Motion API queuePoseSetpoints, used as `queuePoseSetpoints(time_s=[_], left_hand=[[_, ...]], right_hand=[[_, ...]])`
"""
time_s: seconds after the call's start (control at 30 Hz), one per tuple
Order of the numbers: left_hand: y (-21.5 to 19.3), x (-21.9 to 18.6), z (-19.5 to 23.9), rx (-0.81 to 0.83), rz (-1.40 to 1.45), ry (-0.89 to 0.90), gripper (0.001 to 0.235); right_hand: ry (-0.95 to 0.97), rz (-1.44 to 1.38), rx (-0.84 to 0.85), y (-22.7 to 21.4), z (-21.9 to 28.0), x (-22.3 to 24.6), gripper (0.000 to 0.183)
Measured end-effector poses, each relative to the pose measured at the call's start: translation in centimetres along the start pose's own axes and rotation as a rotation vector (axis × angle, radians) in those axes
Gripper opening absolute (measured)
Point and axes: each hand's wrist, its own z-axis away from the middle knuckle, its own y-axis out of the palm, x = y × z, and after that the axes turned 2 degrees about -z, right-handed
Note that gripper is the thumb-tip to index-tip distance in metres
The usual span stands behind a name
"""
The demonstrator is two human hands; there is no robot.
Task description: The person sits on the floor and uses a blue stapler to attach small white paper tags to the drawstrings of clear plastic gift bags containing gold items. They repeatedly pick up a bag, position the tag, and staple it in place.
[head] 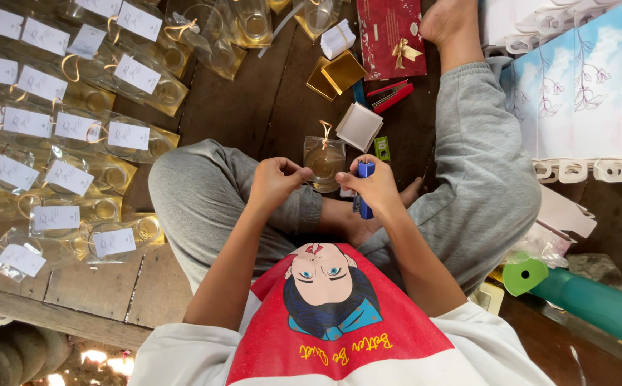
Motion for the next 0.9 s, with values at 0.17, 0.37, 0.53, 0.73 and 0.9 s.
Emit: queuePoseSetpoints(time_s=[0.17,0.37,0.53,0.73,0.9], left_hand=[[0.3,0.8,-0.3,-0.031,0.015,0.034,0.024],[-0.7,1.0,2.3,-0.383,-0.087,0.495,0.012],[-0.7,0.6,4.1,-0.368,-0.332,1.244,0.007],[0.2,0.3,1.2,-0.477,-0.699,1.354,0.008],[-0.5,-0.9,0.6,-0.526,-0.779,1.444,0.018]], right_hand=[[0.006,-0.149,0.008,0.4,-0.7,-1.1,0.033],[-0.323,0.117,-0.050,-2.6,0.0,-1.1,0.016],[-1.095,0.581,0.010,-1.4,4.7,1.1,0.011],[-1.501,1.176,-0.055,1.0,3.5,2.0,0.010],[-1.613,1.236,-0.104,0.1,0.5,0.3,0.017]])
